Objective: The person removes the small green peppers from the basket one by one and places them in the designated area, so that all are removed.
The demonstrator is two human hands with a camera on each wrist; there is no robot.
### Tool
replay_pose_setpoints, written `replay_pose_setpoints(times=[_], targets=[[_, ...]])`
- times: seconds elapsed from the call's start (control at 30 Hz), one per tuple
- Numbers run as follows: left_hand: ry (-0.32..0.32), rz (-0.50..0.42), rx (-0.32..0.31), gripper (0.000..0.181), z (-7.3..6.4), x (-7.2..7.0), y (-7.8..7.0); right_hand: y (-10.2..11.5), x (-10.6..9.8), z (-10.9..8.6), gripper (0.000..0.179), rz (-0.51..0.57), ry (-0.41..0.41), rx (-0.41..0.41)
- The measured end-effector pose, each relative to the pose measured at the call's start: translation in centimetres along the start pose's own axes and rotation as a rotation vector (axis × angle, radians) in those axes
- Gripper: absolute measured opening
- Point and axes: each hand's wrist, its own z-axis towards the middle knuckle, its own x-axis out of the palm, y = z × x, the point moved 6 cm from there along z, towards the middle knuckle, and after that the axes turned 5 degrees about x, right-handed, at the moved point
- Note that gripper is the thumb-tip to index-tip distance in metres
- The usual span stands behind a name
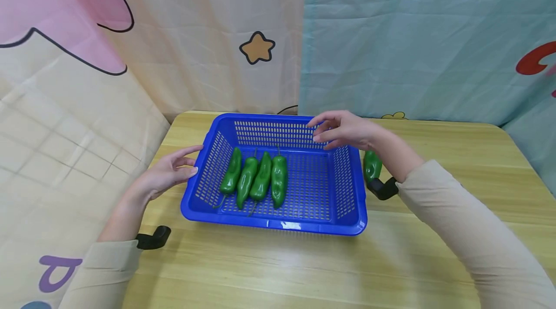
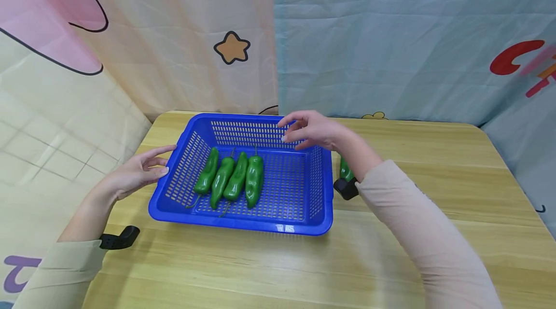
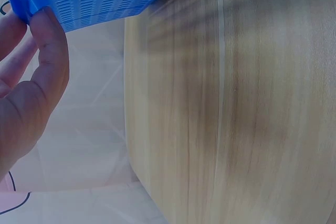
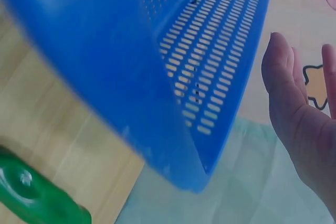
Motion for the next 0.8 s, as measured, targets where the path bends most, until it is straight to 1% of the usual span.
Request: replay_pose_setpoints(times=[0.17,0.37,0.6,0.8], targets=[[-0.002,0.009,-0.001,0.066,0.0,-0.1,0.0,-0.2,0.8,1.0,0.044,0.003,0.002,0.012],[-0.003,0.003,-0.004,0.066,-0.1,0.0,-0.1,-0.4,1.6,1.7,0.04,0.016,0.019,0.038],[-0.008,-0.003,-0.005,0.066,-0.1,-0.1,-0.1,0.0,2.7,2.7,0.042,0.019,0.041,0.017],[-0.005,-0.003,-0.001,0.065,0.0,0.0,-0.1,-0.6,3.6,3.4,0.043,0.036,0.06,0.017]])
